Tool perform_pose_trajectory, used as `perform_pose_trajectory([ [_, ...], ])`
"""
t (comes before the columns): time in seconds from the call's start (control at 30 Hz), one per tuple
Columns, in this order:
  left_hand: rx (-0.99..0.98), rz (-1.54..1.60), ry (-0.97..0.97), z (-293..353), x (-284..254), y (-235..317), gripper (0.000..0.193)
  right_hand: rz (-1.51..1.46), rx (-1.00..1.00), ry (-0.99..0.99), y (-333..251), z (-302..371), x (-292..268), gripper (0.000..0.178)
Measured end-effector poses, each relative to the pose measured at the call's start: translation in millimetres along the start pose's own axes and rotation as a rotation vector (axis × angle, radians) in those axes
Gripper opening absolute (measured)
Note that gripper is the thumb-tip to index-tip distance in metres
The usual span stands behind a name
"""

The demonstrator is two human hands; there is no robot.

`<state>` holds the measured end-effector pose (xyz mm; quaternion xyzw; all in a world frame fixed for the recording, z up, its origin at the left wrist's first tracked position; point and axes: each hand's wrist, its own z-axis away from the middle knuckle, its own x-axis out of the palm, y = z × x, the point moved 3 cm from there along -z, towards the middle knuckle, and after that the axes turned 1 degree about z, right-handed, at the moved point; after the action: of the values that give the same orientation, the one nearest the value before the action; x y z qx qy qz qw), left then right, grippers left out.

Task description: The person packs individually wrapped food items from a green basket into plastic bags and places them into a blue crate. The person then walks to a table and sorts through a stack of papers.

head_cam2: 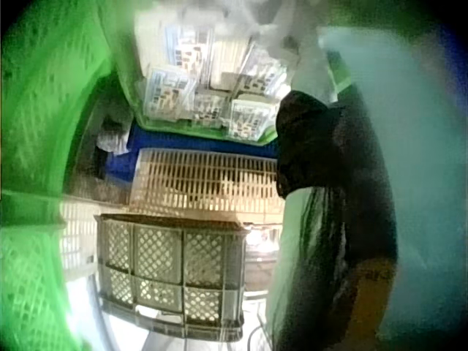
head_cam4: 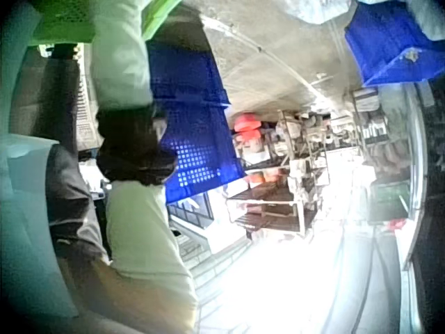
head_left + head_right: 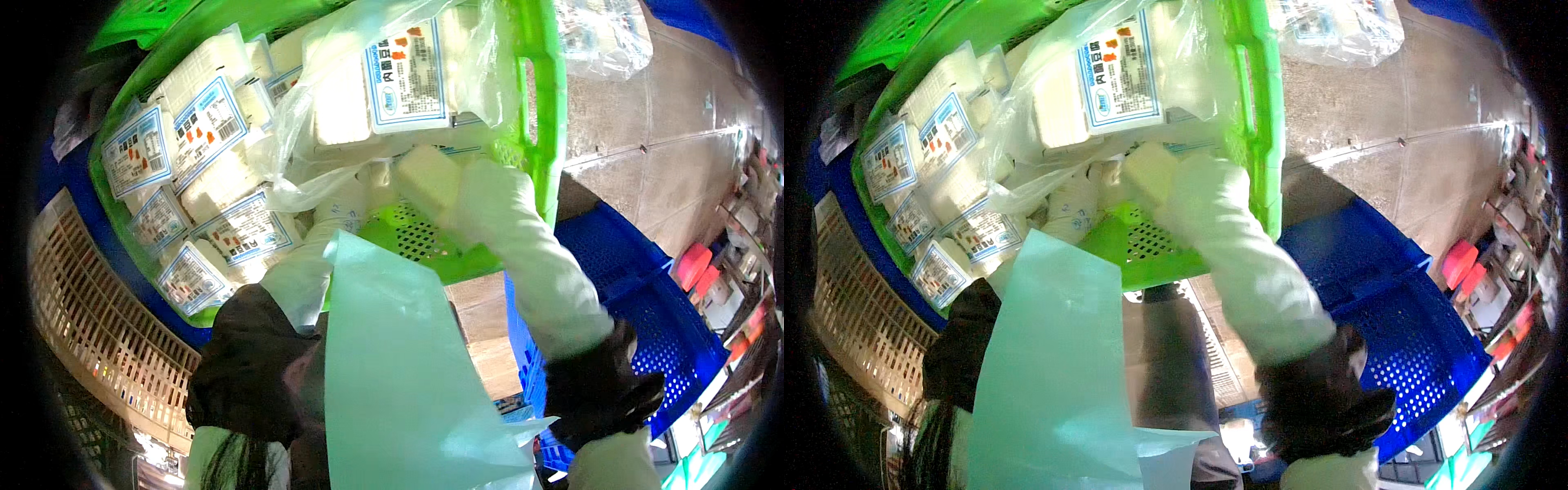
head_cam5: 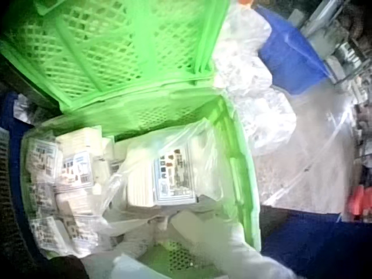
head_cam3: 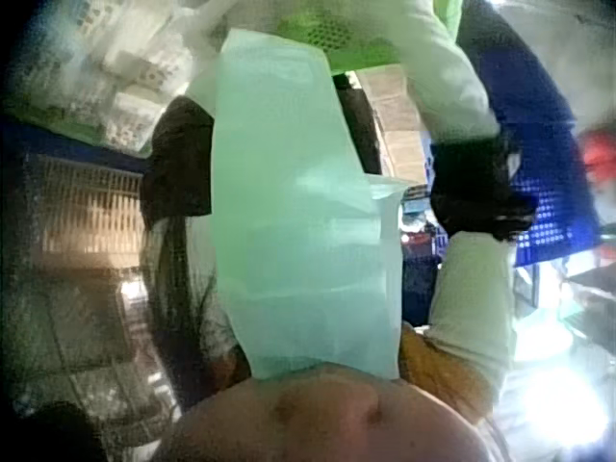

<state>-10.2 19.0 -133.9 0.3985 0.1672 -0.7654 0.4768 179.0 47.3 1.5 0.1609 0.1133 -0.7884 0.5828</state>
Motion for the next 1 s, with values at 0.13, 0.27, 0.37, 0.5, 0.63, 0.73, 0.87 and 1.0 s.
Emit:
perform_pose_trajectory([
  [0.13, 0.031, 0.098, 0.068, -0.6, -14.6, 7.8, 0.058, -0.371, -0.346, 0.39, 4.0, 62.4, -7.9, 0.037],
  [0.27, 0.141, 0.299, 0.199, 10.8, -55.5, 23.2, 0.065, -0.438, 0.14, 0.747, -6.6, 23.9, -24.3, 0.041],
  [0.37, 0.162, 0.525, 0.255, 40.7, -103.9, 30.3, 0.071, -0.575, 0.077, 0.876, 9.7, -16.7, -26.3, 0.036],
  [0.5, -0.107, 1.313, 0.352, 57.6, -133.0, 35.7, 0.072, -0.718, -0.013, 0.78, 29.1, -11.1, -29.0, 0.036],
  [0.63, -0.344, 1.582, 0.425, 10.6, -177.4, 16.1, 0.08, -0.873, -0.077, 1.063, 28.6, -27.9, -23.9, 0.034],
  [0.73, -0.319, 0.553, 0.581, -29.6, -171.8, -1.0, 0.091, -0.95, 0.068, 0.947, 19.0, -26.3, -40.0, 0.037],
  [0.87, 0.118, 0.401, 0.74, 4.5, -202.9, -8.0, 0.082, -0.86, 0.14, 0.913, 33.1, -38.4, -48.9, 0.032],
  [1.0, -0.114, 0.559, 0.891, 9.8, -208.0, -37.8, 0.065, -0.547, 0.162, 0.919, 47.3, -14.4, -76.0, 0.023],
])
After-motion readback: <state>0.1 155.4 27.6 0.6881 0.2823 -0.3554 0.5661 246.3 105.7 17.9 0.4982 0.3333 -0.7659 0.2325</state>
